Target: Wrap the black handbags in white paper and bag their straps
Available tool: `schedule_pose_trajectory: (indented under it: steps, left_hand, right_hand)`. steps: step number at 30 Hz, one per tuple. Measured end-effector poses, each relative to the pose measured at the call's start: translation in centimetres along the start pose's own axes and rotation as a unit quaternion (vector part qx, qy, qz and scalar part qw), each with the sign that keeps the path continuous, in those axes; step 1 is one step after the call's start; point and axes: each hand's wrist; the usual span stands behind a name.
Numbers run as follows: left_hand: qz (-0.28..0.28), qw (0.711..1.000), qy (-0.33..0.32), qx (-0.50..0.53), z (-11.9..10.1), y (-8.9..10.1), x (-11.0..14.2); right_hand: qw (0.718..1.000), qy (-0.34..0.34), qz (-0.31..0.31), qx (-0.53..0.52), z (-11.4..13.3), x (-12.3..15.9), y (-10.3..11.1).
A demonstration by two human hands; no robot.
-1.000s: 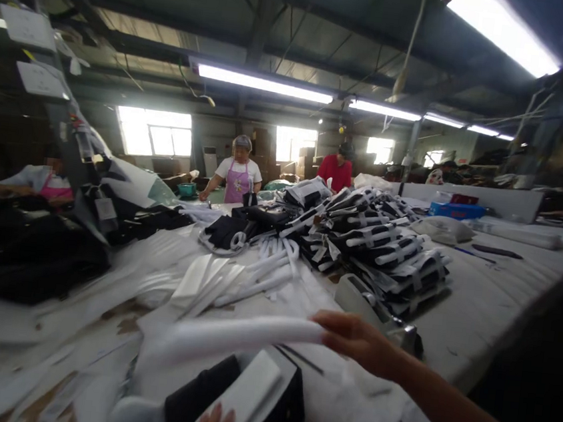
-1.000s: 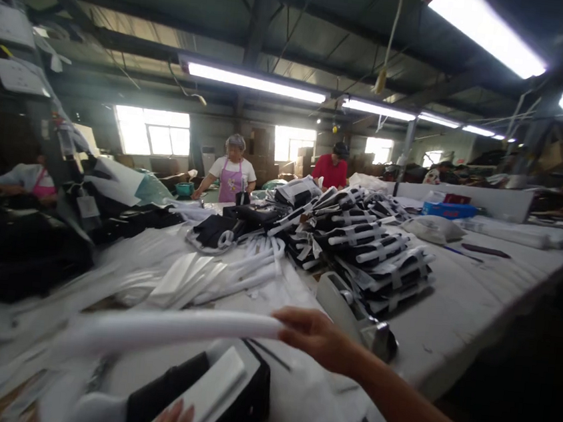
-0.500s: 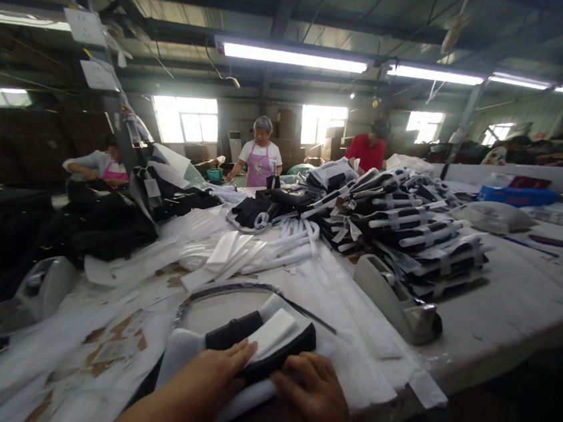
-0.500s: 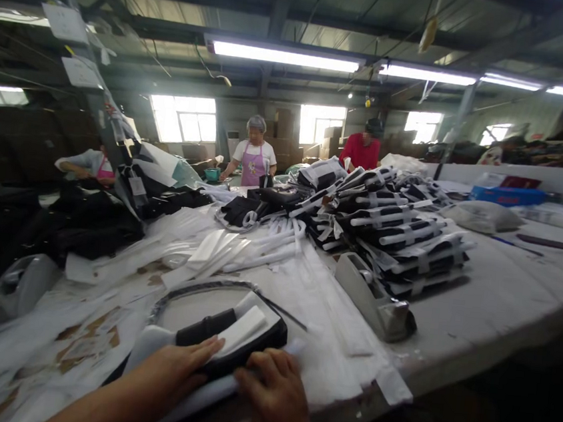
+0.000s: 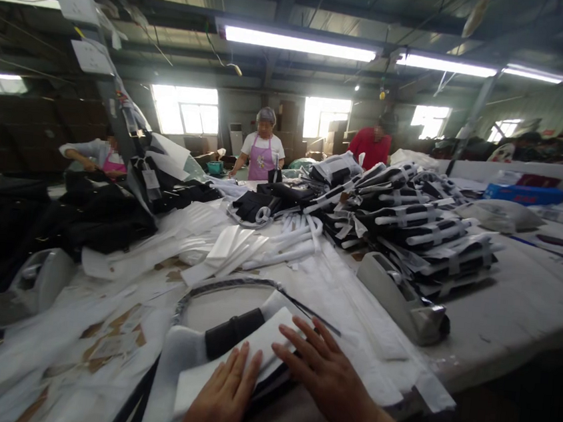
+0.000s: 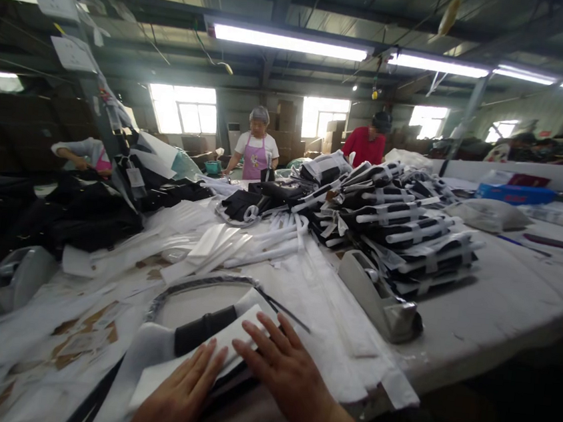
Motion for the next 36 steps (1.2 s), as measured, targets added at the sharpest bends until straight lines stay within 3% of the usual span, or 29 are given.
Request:
schedule_pose_trajectory:
  steps: [3,9,12,15,17,19,21,23,25,27,28,30,36]
  left_hand:
    - [0.019,0.999,0.030,-0.011,-0.7,0.5,-0.2]
    - [0.051,0.991,0.116,0.047,-3.2,1.1,-2.2]
    - [0.079,0.985,0.141,0.055,-4.0,1.3,-3.4]
    - [0.056,0.988,0.143,0.016,-4.3,0.9,-3.5]
    - [0.036,0.991,0.132,0.008,-4.3,0.5,-3.2]
    - [0.027,0.992,0.125,0.015,-4.3,0.1,-2.8]
    - [0.025,0.992,0.122,0.025,-4.2,0.1,-2.7]
    - [0.027,0.991,0.122,0.036,-4.1,0.3,-2.8]
    - [0.027,0.991,0.124,0.046,-3.9,0.6,-2.9]
    - [0.025,0.991,0.125,0.049,-3.7,0.8,-3.0]
    - [0.023,0.991,0.120,0.049,-3.6,0.9,-3.1]
    - [0.019,0.993,0.110,0.048,-3.4,0.8,-3.0]
    - [-0.007,0.994,0.100,0.041,-2.6,0.7,-2.3]
  right_hand:
    - [0.999,0.005,0.038,-0.035,-1.3,-0.3,-0.7]
    - [0.999,-0.022,0.011,-0.032,-1.3,1.0,-2.8]
    - [0.999,-0.025,0.006,-0.037,-1.3,0.8,-2.4]
    - [0.999,-0.022,-0.005,-0.048,-0.8,0.7,-1.4]
    - [0.995,-0.054,-0.054,-0.068,0.1,1.5,-0.7]
    - [0.973,-0.161,-0.112,-0.124,1.1,2.8,-0.3]
    - [0.908,-0.326,-0.101,-0.243,2.1,4.0,-0.3]
    - [0.791,-0.462,-0.047,-0.400,2.8,4.5,-0.4]
    - [0.661,-0.528,-0.026,-0.533,3.3,4.2,-0.3]
    - [0.570,-0.538,-0.052,-0.619,3.9,3.3,0.0]
    - [0.540,-0.535,-0.069,-0.646,4.3,2.8,0.1]
    - [0.507,-0.515,-0.113,-0.681,5.3,1.8,-0.1]
    - [0.462,-0.498,-0.223,-0.700,7.2,0.7,-2.3]
Point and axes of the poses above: each hand's wrist, its own x-axis away from the middle knuckle, its own y-axis out of the back of the hand, z = x × y, and after that the axes turned 2 degrees about z, right-handed
